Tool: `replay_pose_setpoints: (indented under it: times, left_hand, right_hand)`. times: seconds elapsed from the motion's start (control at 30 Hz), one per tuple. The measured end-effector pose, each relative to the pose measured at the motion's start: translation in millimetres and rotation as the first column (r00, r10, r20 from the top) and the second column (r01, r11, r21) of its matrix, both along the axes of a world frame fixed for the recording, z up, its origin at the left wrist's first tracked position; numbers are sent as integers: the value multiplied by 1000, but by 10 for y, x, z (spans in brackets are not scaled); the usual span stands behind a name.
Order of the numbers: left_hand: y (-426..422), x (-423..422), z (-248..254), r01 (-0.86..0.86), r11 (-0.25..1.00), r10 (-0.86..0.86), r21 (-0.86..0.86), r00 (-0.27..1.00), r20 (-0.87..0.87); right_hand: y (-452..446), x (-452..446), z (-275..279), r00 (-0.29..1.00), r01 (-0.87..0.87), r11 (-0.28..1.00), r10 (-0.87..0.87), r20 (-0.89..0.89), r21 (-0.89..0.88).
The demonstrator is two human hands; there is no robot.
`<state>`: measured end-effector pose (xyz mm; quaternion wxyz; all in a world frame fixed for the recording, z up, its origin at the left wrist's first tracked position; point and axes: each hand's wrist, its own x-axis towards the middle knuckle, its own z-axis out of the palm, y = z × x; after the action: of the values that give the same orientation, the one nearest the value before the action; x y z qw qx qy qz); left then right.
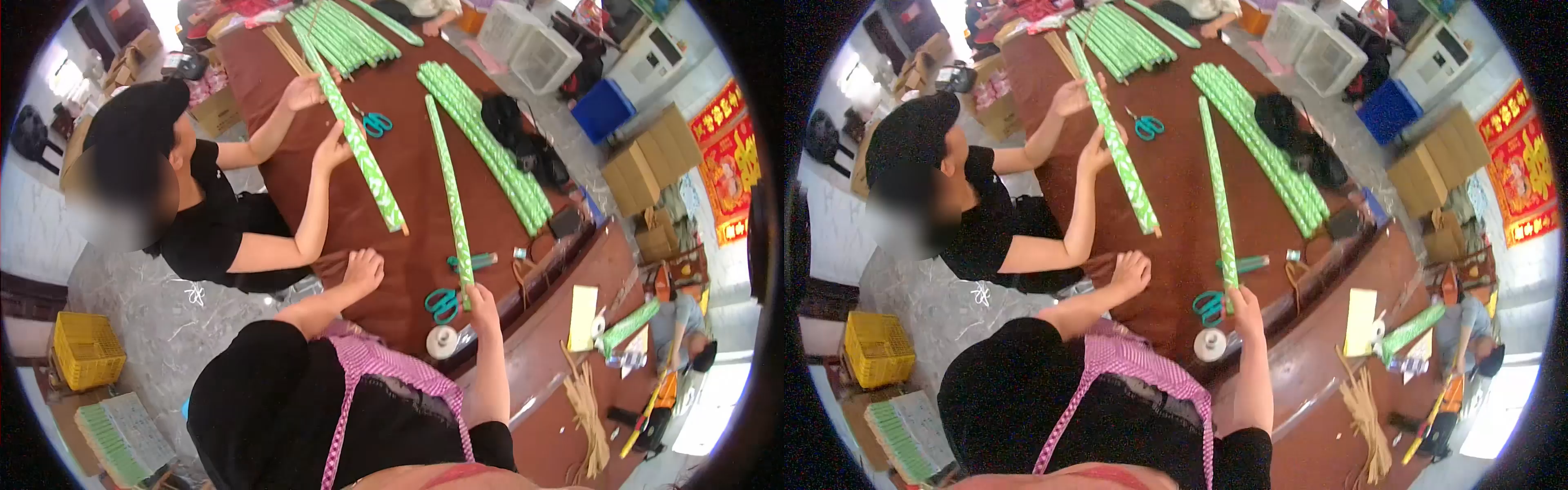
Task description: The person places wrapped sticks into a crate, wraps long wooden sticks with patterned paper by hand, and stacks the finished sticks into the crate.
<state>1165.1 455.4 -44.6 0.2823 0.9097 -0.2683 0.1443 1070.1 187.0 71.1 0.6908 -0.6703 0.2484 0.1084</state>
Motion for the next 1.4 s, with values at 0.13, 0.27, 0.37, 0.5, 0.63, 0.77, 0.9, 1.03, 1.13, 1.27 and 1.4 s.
replay_pose_setpoints:
  times: [0.13, 0.27, 0.37, 0.5, 0.63, 0.77, 0.9, 1.03, 1.13, 1.27, 1.4]
  left_hand:
    - [-50, 41, -2, 16, 989, -7, 146, 998, -65]
    - [-182, 106, 122, 128, 980, -37, 153, 870, -492]
    - [-399, 27, 263, -171, 879, -429, -445, 122, -895]
    - [-691, -188, 338, -485, 666, -736, -567, -302, -606]
    - [-785, -388, 525, -678, 459, -887, -574, -389, -250]
    - [-842, -402, 551, -735, 355, -935, -578, -286, -210]
    - [-771, -390, 504, -709, 416, -905, -570, -262, -335]
    - [-814, -400, 466, -659, 512, -833, -551, -225, -505]
    - [-829, -425, 557, -653, 555, -796, -515, -238, -557]
    - [-833, -400, 486, -622, 588, -783, -517, -277, -557]
    - [-842, -398, 476, -619, 615, -758, -489, -291, -584]
  right_hand:
    - [300, -537, 0, 992, 128, 842, -113, -61, 524]
    - [662, -1033, 72, 970, 198, 487, -223, -98, 851]
    - [868, -1292, 58, 959, 171, 215, -260, -112, 962]
    - [1123, -1465, 92, 949, 151, 119, -296, -110, 981]
    - [1216, -1513, 86, 945, 141, 173, -317, -80, 975]
    - [1229, -1498, 243, 934, 246, 345, -334, -127, 906]
    - [1199, -1465, 375, 920, 391, 720, -330, -212, 574]
    - [1238, -1448, 411, 917, 398, 805, -368, -156, 439]
    - [1227, -1486, 295, 953, 302, 909, -280, -116, 288]
    - [1222, -1503, 214, 950, 310, 912, -284, -131, 270]
    - [1215, -1537, 145, 948, 314, 911, -285, -144, 265]
